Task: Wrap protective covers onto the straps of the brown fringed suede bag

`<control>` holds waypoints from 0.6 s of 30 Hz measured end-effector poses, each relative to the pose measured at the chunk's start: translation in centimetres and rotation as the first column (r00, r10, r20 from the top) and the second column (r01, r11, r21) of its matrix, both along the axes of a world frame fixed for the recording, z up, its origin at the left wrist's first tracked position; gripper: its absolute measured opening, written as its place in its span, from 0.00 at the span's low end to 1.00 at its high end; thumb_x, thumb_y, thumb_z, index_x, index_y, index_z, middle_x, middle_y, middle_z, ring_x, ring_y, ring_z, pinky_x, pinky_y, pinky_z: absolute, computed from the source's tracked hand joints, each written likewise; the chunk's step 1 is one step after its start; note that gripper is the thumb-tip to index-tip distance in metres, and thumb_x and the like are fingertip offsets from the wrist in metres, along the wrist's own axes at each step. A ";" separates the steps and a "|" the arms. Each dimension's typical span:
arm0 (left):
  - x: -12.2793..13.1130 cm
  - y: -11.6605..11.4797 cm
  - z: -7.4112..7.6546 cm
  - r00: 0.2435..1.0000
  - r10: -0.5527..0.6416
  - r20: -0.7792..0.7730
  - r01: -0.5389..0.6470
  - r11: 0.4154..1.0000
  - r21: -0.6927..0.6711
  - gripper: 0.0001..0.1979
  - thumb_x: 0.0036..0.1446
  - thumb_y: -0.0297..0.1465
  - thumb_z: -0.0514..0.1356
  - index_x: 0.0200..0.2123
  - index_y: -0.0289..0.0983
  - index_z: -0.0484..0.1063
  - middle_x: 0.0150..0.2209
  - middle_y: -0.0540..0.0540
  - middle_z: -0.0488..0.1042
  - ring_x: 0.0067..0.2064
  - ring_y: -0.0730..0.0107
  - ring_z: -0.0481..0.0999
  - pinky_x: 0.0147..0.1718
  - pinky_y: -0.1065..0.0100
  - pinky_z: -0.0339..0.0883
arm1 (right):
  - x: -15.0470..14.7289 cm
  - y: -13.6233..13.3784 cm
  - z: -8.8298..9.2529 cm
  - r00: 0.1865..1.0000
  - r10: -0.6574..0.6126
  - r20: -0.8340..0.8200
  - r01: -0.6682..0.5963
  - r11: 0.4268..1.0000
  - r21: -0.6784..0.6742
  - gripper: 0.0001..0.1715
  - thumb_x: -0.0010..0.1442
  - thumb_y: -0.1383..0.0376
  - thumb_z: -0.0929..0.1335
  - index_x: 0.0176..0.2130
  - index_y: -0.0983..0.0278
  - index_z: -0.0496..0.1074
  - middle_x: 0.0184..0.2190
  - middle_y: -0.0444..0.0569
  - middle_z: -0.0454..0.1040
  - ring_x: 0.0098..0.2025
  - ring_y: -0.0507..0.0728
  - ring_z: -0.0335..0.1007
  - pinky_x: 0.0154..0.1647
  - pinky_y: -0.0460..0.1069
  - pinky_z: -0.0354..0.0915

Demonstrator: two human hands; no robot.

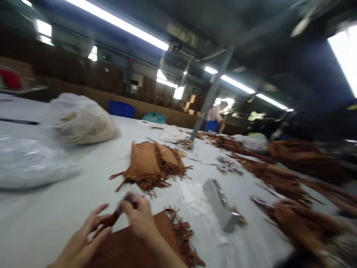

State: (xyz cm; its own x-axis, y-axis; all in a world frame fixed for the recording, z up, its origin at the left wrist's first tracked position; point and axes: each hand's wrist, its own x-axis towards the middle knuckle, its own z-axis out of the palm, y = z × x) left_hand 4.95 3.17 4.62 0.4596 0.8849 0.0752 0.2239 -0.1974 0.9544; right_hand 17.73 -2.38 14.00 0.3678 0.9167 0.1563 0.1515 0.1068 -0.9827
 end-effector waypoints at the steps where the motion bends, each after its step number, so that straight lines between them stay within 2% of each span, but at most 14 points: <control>1: -2.3 0.0 -0.2 1.000 -0.016 -0.020 0.016 1.000 0.009 0.26 0.48 0.47 0.57 0.49 0.42 0.67 0.48 0.44 0.74 0.50 0.53 0.70 0.50 0.56 0.65 | 0.5 0.6 0.1 0.999 0.019 -0.026 -0.019 1.000 0.013 0.09 0.53 0.62 0.67 0.28 0.62 0.76 0.24 0.41 0.74 0.29 0.53 0.67 0.32 0.46 0.62; 2: -4.0 -0.2 -0.4 0.998 -0.044 -0.037 0.045 0.999 0.025 0.22 0.50 0.45 0.57 0.46 0.42 0.70 0.50 0.44 0.73 0.52 0.55 0.69 0.54 0.56 0.61 | 0.9 1.3 -0.2 0.998 0.042 -0.050 -0.042 0.999 0.008 0.10 0.52 0.61 0.67 0.27 0.64 0.75 0.23 0.41 0.73 0.28 0.52 0.65 0.31 0.46 0.60; 4: -5.5 -0.8 -0.7 0.996 -0.070 -0.056 0.073 0.996 0.060 0.16 0.54 0.41 0.55 0.43 0.42 0.72 0.50 0.44 0.72 0.54 0.57 0.66 0.57 0.56 0.55 | 1.5 2.6 -1.1 0.997 0.038 -0.071 -0.041 0.998 -0.037 0.13 0.49 0.57 0.70 0.27 0.66 0.75 0.22 0.43 0.72 0.26 0.52 0.64 0.29 0.46 0.59; 8: -4.7 -1.3 -0.4 0.997 -0.012 -0.080 0.015 0.999 0.042 0.14 0.59 0.38 0.49 0.37 0.40 0.71 0.43 0.43 0.72 0.48 0.59 0.68 0.52 0.58 0.58 | 1.2 3.6 -2.2 0.995 0.067 -0.076 -0.075 0.992 -0.100 0.19 0.47 0.53 0.71 0.24 0.68 0.74 0.21 0.45 0.73 0.25 0.53 0.63 0.28 0.46 0.58; 12: -4.0 -1.1 1.1 0.996 -0.063 -0.063 0.064 0.998 0.010 0.14 0.59 0.38 0.49 0.28 0.39 0.68 0.33 0.46 0.71 0.41 0.62 0.69 0.45 0.64 0.61 | 0.5 3.4 -2.4 0.986 0.155 -0.056 -0.161 0.976 -0.144 0.19 0.46 0.52 0.71 0.23 0.67 0.74 0.21 0.46 0.73 0.26 0.54 0.63 0.28 0.46 0.57; 15: -3.9 -0.7 1.8 0.995 -0.098 0.026 0.098 0.995 -0.033 0.14 0.59 0.38 0.49 0.29 0.38 0.69 0.30 0.48 0.70 0.37 0.66 0.69 0.40 0.68 0.61 | -0.2 3.4 -3.4 0.980 0.200 -0.009 -0.198 0.962 -0.190 0.20 0.46 0.51 0.71 0.19 0.66 0.73 0.17 0.43 0.70 0.23 0.52 0.60 0.25 0.45 0.54; 18: -3.4 -0.4 1.7 0.987 -0.083 0.139 0.094 0.992 -0.078 0.13 0.57 0.39 0.52 0.31 0.37 0.70 0.31 0.48 0.72 0.36 0.66 0.69 0.37 0.69 0.62 | -1.1 3.3 -4.8 0.974 0.222 0.050 -0.206 0.954 -0.218 0.22 0.47 0.51 0.69 0.17 0.66 0.70 0.15 0.41 0.65 0.22 0.50 0.55 0.22 0.44 0.51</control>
State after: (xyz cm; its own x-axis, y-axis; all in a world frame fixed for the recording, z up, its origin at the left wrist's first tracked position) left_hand 1.52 2.81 6.30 0.5272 0.8469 0.0688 0.0769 -0.1282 0.9888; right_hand 16.63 0.92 9.15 0.1545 0.9876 -0.0294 0.2195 -0.0633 -0.9736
